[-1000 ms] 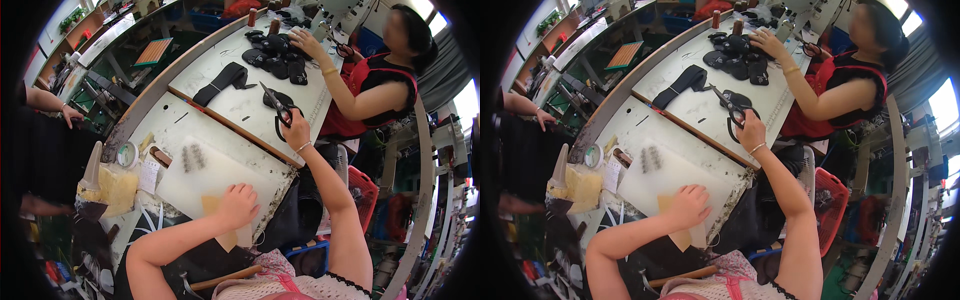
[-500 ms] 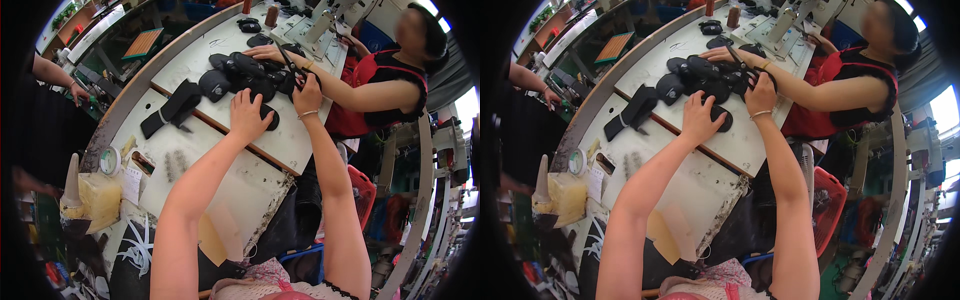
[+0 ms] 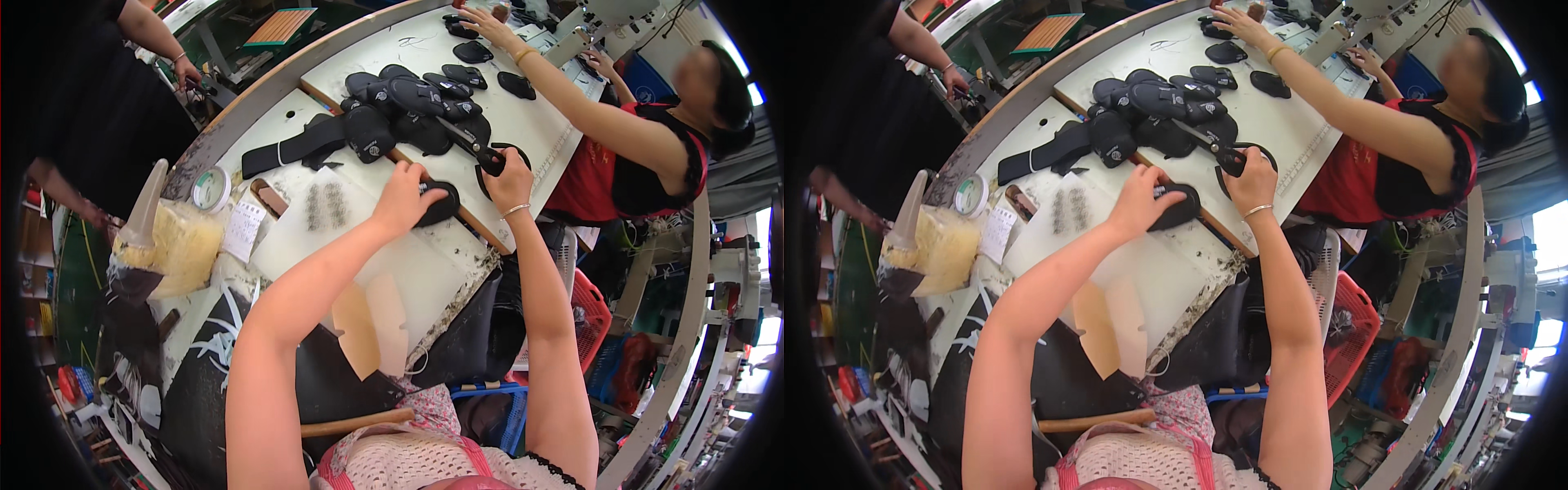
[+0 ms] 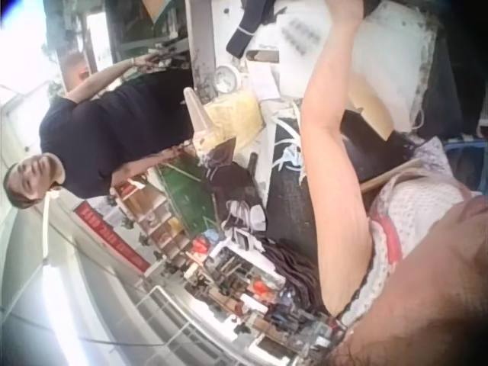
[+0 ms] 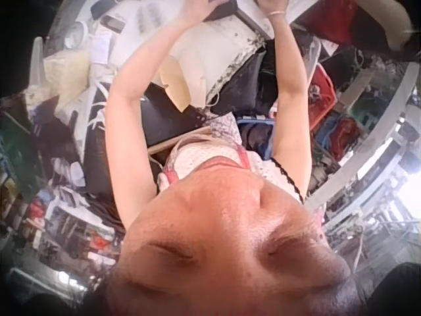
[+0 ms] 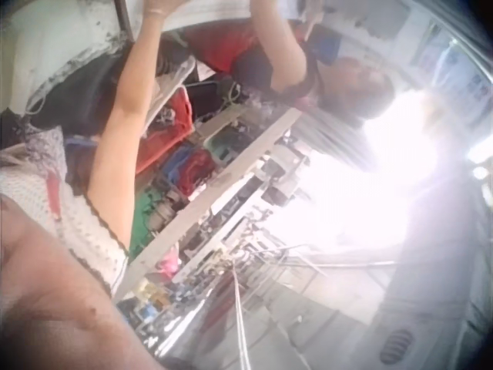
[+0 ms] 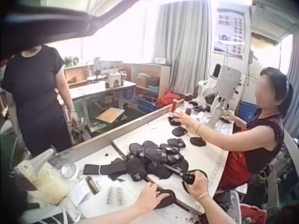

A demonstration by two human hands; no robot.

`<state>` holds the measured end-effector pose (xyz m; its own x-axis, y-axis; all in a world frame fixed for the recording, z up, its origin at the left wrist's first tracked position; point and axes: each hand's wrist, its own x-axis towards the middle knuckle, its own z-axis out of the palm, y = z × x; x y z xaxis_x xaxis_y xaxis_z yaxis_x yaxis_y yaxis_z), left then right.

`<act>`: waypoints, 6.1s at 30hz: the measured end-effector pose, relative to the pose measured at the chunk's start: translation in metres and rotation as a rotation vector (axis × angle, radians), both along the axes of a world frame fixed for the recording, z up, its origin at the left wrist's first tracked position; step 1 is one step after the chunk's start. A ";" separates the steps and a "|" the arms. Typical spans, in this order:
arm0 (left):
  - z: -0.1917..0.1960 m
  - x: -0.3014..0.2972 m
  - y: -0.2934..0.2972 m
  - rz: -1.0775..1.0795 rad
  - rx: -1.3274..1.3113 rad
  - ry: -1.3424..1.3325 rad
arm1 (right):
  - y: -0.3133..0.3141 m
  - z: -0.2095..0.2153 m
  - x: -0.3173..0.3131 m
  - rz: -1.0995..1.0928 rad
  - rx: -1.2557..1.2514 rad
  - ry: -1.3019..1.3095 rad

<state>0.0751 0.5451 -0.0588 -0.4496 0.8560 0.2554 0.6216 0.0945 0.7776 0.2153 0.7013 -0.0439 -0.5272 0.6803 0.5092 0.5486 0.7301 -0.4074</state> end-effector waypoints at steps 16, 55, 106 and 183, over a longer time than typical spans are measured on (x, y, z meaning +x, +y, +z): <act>0.061 0.059 -0.135 -0.195 0.064 0.093 | -0.159 0.062 0.030 -0.154 -0.411 0.377; 0.097 0.155 -0.248 -0.349 0.128 -1.307 | -0.310 0.083 0.195 0.522 -1.359 0.190; 0.102 0.102 -0.230 -0.281 0.031 -0.956 | -0.265 0.098 0.194 0.757 -1.515 0.027; 0.063 -0.008 -0.217 -0.043 -0.221 0.413 | -0.155 -0.013 0.030 0.241 -0.112 -0.088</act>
